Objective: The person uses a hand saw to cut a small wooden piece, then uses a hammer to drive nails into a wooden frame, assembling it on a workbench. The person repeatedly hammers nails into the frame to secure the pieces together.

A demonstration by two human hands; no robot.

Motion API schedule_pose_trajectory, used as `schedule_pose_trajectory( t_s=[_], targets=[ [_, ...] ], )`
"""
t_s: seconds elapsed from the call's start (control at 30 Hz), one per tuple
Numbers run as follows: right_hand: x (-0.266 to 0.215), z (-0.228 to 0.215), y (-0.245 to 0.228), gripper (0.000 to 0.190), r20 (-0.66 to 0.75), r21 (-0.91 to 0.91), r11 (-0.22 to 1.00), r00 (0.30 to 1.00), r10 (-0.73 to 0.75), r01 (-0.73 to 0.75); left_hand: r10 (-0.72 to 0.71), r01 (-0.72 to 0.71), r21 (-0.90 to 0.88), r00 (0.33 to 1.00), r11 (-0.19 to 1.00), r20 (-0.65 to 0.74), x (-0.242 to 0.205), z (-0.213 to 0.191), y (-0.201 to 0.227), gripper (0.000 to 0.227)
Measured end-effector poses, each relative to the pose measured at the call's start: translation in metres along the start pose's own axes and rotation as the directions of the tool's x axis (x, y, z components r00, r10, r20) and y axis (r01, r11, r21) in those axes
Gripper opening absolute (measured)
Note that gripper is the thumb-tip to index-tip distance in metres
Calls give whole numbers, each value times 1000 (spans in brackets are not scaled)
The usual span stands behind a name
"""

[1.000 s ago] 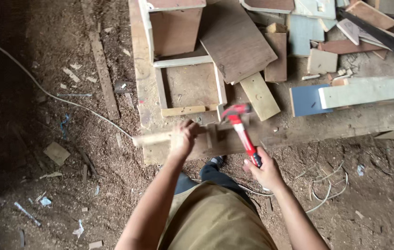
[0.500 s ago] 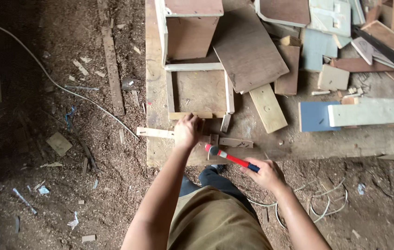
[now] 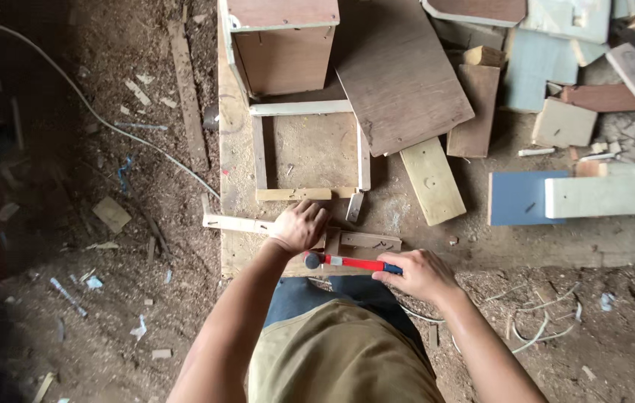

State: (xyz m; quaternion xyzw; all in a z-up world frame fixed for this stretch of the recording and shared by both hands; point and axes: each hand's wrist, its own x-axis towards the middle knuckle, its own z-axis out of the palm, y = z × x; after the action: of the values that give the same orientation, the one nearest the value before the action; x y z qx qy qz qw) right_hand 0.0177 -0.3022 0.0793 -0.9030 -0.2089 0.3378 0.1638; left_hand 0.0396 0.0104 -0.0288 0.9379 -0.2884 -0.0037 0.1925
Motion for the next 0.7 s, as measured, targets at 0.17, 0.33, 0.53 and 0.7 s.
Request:
schedule_pose_trajectory(
  t_s=[0.17, 0.33, 0.53, 0.7],
  targets=[
    [16, -20, -3, 50, 31, 7, 995, 994, -101, 101, 32, -38, -55, 994, 998, -106, 7, -15, -1, 19],
    [22, -44, -2, 51, 265, -102, 994, 964, -5, 34, 21, -24, -51, 998, 998, -54, 12, -17, 0, 23],
    [21, -80, -40, 49, 319, -266, 956, 947, -36, 126, -19, 21, -62, 1000, 998, 22, 16, -17, 1, 19],
    [22, -98, -73, 41, 328, -401, 876, 935, -136, 268, -19, 18, -98, 1000, 995, -7, 20, -22, 1, 17]
  ],
)
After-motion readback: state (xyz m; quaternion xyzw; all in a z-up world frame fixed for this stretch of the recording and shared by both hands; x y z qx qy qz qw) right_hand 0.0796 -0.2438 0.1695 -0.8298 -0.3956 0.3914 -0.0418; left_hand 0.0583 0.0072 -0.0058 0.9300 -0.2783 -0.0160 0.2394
